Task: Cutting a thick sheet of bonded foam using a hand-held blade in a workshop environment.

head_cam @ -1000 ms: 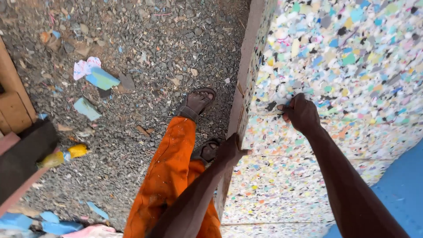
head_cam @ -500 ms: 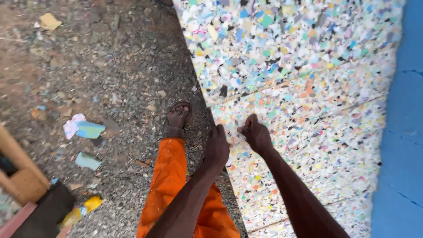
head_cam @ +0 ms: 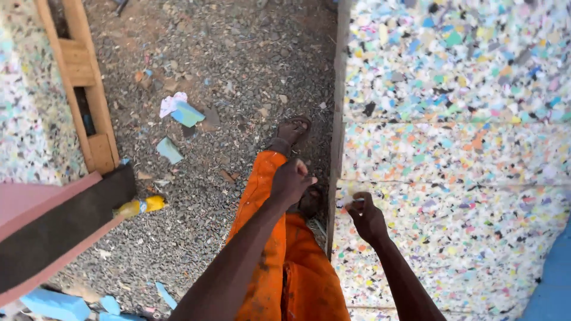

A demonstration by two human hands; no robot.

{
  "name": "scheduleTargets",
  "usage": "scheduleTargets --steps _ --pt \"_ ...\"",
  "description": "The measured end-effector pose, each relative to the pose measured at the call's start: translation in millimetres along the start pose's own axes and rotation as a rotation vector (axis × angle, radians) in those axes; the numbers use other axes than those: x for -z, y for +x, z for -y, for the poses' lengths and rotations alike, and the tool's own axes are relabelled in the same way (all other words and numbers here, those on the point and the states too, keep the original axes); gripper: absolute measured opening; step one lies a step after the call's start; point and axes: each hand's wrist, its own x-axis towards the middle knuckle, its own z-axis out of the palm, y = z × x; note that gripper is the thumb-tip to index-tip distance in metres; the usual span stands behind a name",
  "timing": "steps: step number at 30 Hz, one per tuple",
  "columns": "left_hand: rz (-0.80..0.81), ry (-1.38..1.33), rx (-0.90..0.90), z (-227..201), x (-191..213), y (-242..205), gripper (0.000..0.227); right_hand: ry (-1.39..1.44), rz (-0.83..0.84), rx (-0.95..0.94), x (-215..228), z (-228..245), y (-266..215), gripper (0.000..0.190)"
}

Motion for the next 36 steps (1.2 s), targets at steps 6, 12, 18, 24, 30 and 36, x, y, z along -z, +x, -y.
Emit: scheduleTargets --steps 6,12,18,24,30,36 --pt "-0.289 -0.141 0.083 111 71 -79 0.037 -0.499 0.004 0.15 -34 -101 29 0.05" --pt "-0.541 -0.221 -0.005 193 110 -183 0.015 -0.307 0.255 -0.27 -58 52 -23 0.027" --pt "-0.563 -0.355 0.16 258 118 -243 0.023 -0.609 0.232 -0.126 -105 58 10 0.039" --pt "-1.007 -0.47 0.396 307 230 -334 0.023 -1.768 0.461 0.426 -399 121 17 0.051" --pt "-1.504 -0.11 0.345 429 497 -424 0.037 -0.865 0.514 0.519 -372 161 -30 0.027" --pt "-0.568 0.135 0.636 510 621 -481 0.109 -0.136 0.408 0.128 -309 244 -175 0.028"
